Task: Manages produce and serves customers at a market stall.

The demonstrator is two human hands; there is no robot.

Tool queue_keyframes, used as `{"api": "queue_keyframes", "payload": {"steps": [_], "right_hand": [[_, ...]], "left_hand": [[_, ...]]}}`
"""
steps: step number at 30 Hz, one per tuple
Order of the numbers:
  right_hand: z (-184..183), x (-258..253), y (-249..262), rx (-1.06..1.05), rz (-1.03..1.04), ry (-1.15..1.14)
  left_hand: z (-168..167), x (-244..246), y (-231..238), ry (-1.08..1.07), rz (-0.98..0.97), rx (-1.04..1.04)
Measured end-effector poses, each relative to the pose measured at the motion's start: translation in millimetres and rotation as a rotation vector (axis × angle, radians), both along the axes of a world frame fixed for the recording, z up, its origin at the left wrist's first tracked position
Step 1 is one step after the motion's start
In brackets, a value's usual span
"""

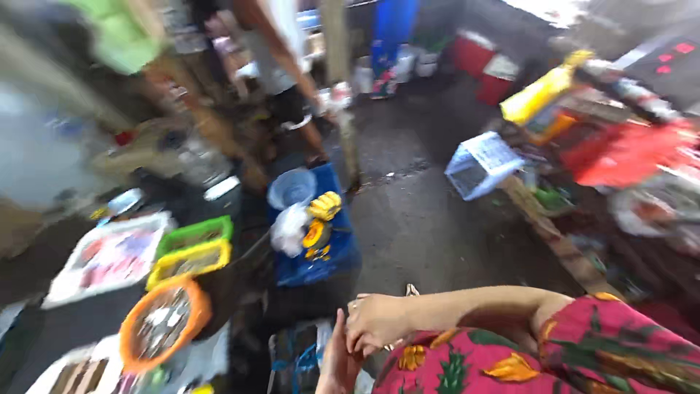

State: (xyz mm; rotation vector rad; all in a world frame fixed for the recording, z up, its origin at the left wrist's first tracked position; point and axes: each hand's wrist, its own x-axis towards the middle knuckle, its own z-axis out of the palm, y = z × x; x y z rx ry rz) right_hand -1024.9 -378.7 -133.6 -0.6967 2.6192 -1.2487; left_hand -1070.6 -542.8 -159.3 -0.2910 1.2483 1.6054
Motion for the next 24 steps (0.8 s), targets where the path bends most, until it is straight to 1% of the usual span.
{"api": "queue_keyframes", "payload": {"steps": [3,5,6,7,8,9,10,11,12,13,14,15,17,19,21,24], "right_hand": [[29,48,49,0.173,-0.184,0.065],[40,92,81,0.166,-0.362,0.113],[43,118,97,0.153,-0.462,0.140],[46,148,115,0.148,-0.559,0.148],[47,180,133,0.157,-0.656,0.154],[46,214,152,0.171,-0.752,0.151],[44,250,170,0.188,-0.842,0.113],[41,287,187,0.216,-0.923,0.033],[39,324,204,0.245,-0.994,-0.095],[41,362,220,0.276,-1.050,-0.273],[44,399,235,0.286,-1.110,-0.450],[48,435,246,0.272,-1.171,-0.624],[54,500,265,0.230,-1.317,-0.852],[63,557,280,0.214,-1.457,-0.958],[75,604,293,0.192,-1.580,-1.002],[84,660,303,0.112,-1.781,-0.929]], "left_hand": [[15,16,65,0.032,-0.214,0.148],[26,35,110,0.039,-0.314,0.126],[30,47,132,0.094,-0.377,0.083],[29,60,153,0.198,-0.477,0.057],[24,74,175,0.362,-0.622,0.036],[14,87,195,0.607,-0.806,0.008],[2,101,216,0.904,-1.019,-0.058],[-3,117,238,1.134,-1.247,-0.173],[-8,138,262,1.250,-1.457,-0.302],[-15,162,285,1.280,-1.598,-0.401],[-21,188,305,1.277,-1.678,-0.434],[-26,213,325,1.241,-1.715,-0.389],[-25,258,365,1.147,-1.752,-0.196],[-19,304,405,1.109,-1.767,-0.052],[-4,349,445,1.106,-1.758,0.037],[16,399,502,1.080,-1.787,0.159]]}}
